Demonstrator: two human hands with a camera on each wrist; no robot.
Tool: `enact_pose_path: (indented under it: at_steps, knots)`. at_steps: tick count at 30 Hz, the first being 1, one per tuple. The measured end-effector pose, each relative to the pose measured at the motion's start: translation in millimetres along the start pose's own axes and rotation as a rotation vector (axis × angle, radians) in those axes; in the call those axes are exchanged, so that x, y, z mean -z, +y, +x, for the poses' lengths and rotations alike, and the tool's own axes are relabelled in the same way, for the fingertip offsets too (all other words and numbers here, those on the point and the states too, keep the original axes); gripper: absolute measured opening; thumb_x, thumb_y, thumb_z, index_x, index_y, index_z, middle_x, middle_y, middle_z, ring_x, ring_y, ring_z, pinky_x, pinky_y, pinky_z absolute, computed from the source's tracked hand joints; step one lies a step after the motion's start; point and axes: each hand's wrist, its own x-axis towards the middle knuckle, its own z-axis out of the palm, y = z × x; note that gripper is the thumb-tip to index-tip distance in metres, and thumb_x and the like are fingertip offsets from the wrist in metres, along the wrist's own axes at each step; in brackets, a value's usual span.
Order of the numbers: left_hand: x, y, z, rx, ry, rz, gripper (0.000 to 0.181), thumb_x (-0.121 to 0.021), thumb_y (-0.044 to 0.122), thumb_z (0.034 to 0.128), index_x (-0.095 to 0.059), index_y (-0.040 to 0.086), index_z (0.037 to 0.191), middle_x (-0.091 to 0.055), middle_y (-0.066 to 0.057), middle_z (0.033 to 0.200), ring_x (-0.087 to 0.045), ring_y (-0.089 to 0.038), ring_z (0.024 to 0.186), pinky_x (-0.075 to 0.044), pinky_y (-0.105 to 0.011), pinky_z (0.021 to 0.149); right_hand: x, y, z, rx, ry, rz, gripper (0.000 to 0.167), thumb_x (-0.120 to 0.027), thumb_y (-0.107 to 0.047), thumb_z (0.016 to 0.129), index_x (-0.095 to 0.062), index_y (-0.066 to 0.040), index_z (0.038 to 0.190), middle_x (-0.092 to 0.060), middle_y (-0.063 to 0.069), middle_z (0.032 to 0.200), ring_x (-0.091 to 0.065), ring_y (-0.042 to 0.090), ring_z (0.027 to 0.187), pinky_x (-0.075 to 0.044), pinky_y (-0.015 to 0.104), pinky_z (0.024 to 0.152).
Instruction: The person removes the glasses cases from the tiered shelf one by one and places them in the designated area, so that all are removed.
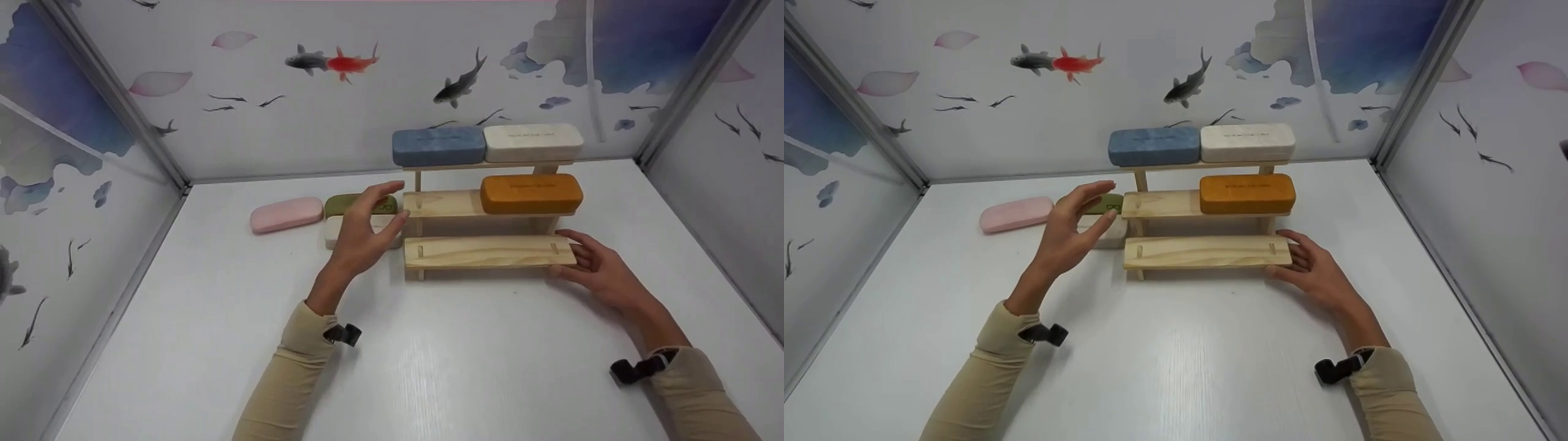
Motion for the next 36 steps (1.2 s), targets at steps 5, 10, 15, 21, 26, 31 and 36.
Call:
enact_pose_path:
  at_steps: [5,10,15,21,26,31,36]
  knots:
    - [-8.8,4.2,4.8,-0.007,-0.022,-0.020,0.049,-0.071,0.020,0.1070,-0.059,0.005,0.152,-0.064,-0.010,0.151,-0.058,-0.020,0.146,-0.051,-0.044,0.122,0,1,0.0,0.007,0.005,0.011,0.078,-0.079,-0.025,0.102,-0.038,-0.019,0.168,-0.056,0.022,0.158,-0.066,-0.003,0.127,-0.058,0.014,0.098]
    - [-21.2,10.8,12.3,0.006,-0.069,-0.012,0.050,-0.072,0.022,0.1072,-0.058,0.007,0.153,-0.063,-0.010,0.151,-0.058,-0.020,0.145,-0.049,-0.033,0.123,-1,1,0.5,0.022,0.007,0.025,0.077,-0.079,-0.022,0.102,-0.039,-0.017,0.168,-0.058,0.020,0.156,-0.066,-0.001,0.128,-0.059,0.014,0.098]
    - [-35.1,14.8,20.6,0.025,-0.114,-0.019,0.050,-0.072,0.023,0.1068,-0.059,0.010,0.153,-0.064,-0.008,0.151,-0.060,-0.018,0.142,-0.048,-0.028,0.122,-1,0,0.2,0.019,0.006,0.014,0.077,-0.079,-0.023,0.102,-0.039,-0.018,0.168,-0.057,0.022,0.157,-0.066,-0.003,0.128,-0.058,0.013,0.099]
    - [-48.8,16.6,28.5,0.046,-0.155,-0.046,0.051,-0.072,0.024,0.1070,-0.059,0.010,0.154,-0.064,-0.007,0.151,-0.062,-0.019,0.140,-0.049,-0.028,0.121,0,-1,-0.1,0.018,0.004,0.008,0.078,-0.079,-0.024,0.102,-0.039,-0.019,0.168,-0.058,0.022,0.157,-0.066,-0.003,0.128,-0.057,0.012,0.099]
    - [-57.1,16.1,34.2,0.059,-0.170,-0.051,0.051,-0.073,0.023,0.1065,-0.059,0.009,0.154,-0.064,-0.009,0.151,-0.063,-0.021,0.137,-0.050,-0.030,0.121,-1,-1,0.1,0.020,0.007,0.004,0.078,-0.079,-0.024,0.102,-0.039,-0.019,0.168,-0.058,0.021,0.157,-0.066,-0.004,0.128,-0.056,0.012,0.100]
    - [-63.9,15.9,40.1,0.084,-0.187,-0.044,0.053,-0.073,0.023,0.1059,-0.058,0.008,0.154,-0.064,-0.012,0.147,-0.064,-0.022,0.134,-0.051,-0.031,0.121,-1,-1,-0.2,0.014,0.008,-0.003,0.078,-0.079,-0.026,0.102,-0.039,-0.019,0.168,-0.058,0.022,0.157,-0.066,-0.004,0.128,-0.056,0.012,0.100]
    - [-71.3,14.7,46.7,0.107,-0.206,-0.065,0.055,-0.073,0.022,0.1052,-0.057,0.006,0.155,-0.061,-0.014,0.152,-0.063,-0.025,0.136,-0.051,-0.031,0.121,-1,0,0.2,0.011,0.005,0.021,0.078,-0.080,-0.024,0.101,-0.038,-0.019,0.168,-0.057,0.021,0.157,-0.066,-0.003,0.128,-0.058,0.013,0.099]
